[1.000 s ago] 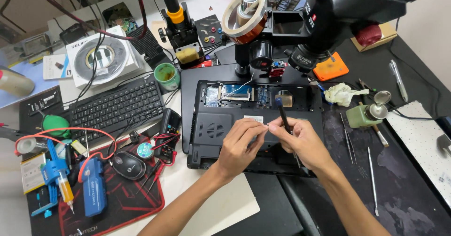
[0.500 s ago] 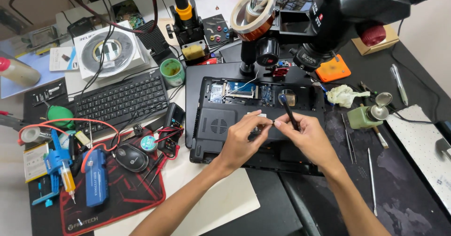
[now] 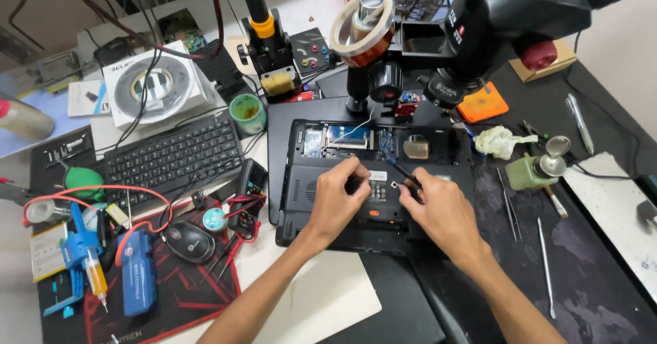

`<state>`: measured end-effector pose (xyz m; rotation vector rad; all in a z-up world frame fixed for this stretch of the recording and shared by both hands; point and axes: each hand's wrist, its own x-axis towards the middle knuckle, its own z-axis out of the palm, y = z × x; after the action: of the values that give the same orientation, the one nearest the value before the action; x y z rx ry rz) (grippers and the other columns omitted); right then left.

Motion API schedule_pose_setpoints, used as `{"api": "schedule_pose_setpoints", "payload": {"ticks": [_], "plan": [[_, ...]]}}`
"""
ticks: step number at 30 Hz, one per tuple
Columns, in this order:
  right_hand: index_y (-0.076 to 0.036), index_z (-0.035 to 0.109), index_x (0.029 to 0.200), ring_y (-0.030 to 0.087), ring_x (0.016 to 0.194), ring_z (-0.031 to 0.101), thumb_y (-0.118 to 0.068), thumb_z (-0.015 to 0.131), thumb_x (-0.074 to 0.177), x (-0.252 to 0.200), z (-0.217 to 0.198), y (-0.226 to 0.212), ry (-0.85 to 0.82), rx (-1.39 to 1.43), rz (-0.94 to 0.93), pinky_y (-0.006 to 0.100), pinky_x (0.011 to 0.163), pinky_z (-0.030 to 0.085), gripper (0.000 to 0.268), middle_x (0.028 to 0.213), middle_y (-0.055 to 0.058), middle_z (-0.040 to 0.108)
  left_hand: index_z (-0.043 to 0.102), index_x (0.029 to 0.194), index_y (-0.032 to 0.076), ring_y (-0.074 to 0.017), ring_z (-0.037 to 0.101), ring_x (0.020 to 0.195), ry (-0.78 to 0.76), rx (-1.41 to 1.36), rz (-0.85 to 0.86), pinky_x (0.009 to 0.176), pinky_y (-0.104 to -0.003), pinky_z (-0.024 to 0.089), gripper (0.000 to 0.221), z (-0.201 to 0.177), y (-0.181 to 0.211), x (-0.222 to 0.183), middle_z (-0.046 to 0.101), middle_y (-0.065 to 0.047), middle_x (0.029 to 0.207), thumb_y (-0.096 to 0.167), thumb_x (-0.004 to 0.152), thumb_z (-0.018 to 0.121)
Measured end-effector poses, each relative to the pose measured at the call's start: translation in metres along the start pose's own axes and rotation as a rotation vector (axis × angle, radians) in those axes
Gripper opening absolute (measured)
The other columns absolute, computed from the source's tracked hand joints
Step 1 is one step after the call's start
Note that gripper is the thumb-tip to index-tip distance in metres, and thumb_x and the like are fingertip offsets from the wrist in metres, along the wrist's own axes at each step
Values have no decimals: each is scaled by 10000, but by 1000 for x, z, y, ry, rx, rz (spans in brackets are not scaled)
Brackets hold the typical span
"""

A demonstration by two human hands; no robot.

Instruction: The person reconnects a ribbon cable to the motherboard, aligns and lowers the laptop lid, and then secures the bottom case with screws. They use a screwdriver and tweezers to handle small components and fasteners during reassembly.

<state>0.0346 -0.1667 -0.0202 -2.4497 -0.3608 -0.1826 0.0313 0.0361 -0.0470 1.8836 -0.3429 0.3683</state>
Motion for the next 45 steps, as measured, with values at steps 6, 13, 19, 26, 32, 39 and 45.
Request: {"api": "schedule_pose_setpoints", "payload": {"ticks": [6,13,19,26,32,39,45], "plan": [[-47,638,1027,363,635,659,-306,719,895,-6,3,-14,-91,-112,188,480,580,494,301,671,162,649,641,938,-39,-179,742,820,-16,-79,-152,767,-298,565,92,-2,-4,0,748,-101,867,-14,868,695],[-62,636,1123,297,548,616,-319,723,899,-1,-16,-29,-90,-28,217,427,554,475,352,626,150,617,721,996,-28,-141,747,851,-22,-141,-214,803,-274,579,131,-3,-15,2,786,-86,927,10,870,725],[-30,627,1227,145,656,580,-168,644,1000,-3,-39,-25,22,323,188,310,570,485,266,821,63,587,741,1009,-34,-133,753,869,-61,-313,-305,819,-269,584,130,-3,-27,6,789,-96,933,30,898,720],[8,608,1229,139,1033,677,16,675,1059,11,-58,-29,263,728,-70,263,971,549,183,1072,84,665,699,1061,-61,-173,758,885,-117,-639,-358,853,-293,590,153,-5,-47,5,774,-137,981,43,949,692],[-41,461,1296,223,1098,712,27,571,1074,18,-53,-34,286,984,-71,349,1006,595,258,1184,125,708,706,1079,-51,-174,743,876,-127,-691,-412,894,-304,571,179,-12,-40,10,762,-137,990,85,968,671],[-23,461,1333,272,1114,710,44,560,1081,18,-35,-11,302,1046,-28,404,1021,602,280,1242,136,629,699,1078,-47,-165,732,882,-144,-712,-428,916,-300,546,202,-14,-42,10,745,-118,991,134,1002,650],[-20,469,1342,283,1132,709,57,563,1080,18,-31,-5,321,1090,-54,404,1042,601,289,1239,135,627,700,1070,-48,-161,730,881,-131,-689,-408,932,-302,543,213,-14,-44,12,741,-115,978,149,1009,648]]}}
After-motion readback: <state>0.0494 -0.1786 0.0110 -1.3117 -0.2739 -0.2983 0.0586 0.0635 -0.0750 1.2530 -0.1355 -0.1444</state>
